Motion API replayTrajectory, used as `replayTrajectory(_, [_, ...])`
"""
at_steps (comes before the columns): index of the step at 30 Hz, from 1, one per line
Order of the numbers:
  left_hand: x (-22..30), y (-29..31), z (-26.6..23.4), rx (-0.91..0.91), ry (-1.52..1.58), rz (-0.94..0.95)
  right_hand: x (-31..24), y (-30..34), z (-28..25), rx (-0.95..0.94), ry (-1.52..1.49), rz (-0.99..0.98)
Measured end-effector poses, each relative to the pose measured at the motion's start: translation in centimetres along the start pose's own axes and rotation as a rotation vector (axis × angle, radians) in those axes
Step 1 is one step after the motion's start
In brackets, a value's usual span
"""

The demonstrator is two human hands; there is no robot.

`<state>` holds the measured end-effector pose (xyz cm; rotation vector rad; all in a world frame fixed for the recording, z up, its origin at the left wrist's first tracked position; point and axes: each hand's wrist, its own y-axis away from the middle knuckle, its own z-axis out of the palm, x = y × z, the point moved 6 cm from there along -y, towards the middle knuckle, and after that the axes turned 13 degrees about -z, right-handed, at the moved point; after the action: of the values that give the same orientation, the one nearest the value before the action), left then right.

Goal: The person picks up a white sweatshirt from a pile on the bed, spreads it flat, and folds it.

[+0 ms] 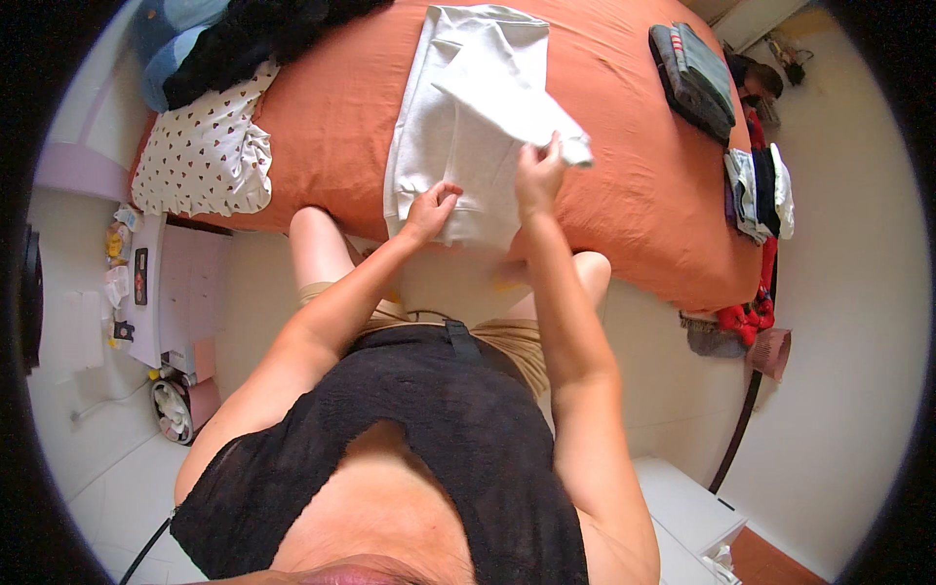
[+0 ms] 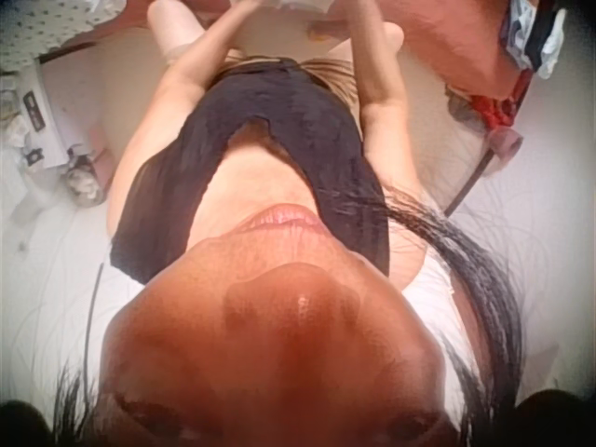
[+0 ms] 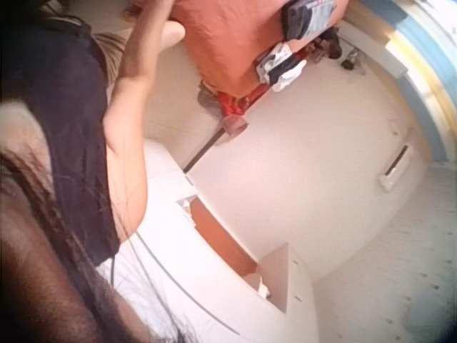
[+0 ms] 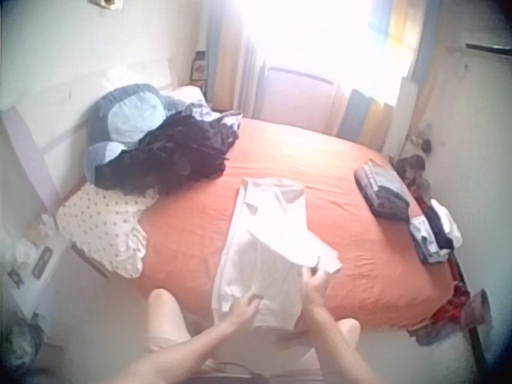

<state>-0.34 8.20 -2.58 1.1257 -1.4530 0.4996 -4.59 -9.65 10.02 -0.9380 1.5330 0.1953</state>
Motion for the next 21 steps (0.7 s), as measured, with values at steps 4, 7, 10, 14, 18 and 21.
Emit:
replayTrajectory(4, [0.8,0.3,0.4,-0.022,0.043,0.041,4.5,7.3,1.7,-0.136,0.008,0.191])
replayTrajectory(7, [0.0,-0.2,-0.1,-0.046,-0.040,0.003,4.7,9.2,3.1,-0.149,-0.081,0.176])
replayTrajectory(10, [-0.3,0.2,-0.5,-0.059,-0.023,-0.013,5.1,9.5,2.8,-0.272,-0.105,0.178])
replayTrajectory(14, [-1.4,0.0,-1.3,-0.130,0.018,-0.035,5.2,8.2,-0.3,-0.235,0.019,0.116])
replayTrajectory(18, [-1.2,0.1,-1.0,-0.177,0.019,-0.102,6.3,6.4,-5.2,-0.041,0.321,-0.033])
replayTrajectory(21, [-0.8,-0.2,-1.3,-0.098,-0.160,-0.104,8.9,5.5,-6.2,-0.042,0.293,0.092])
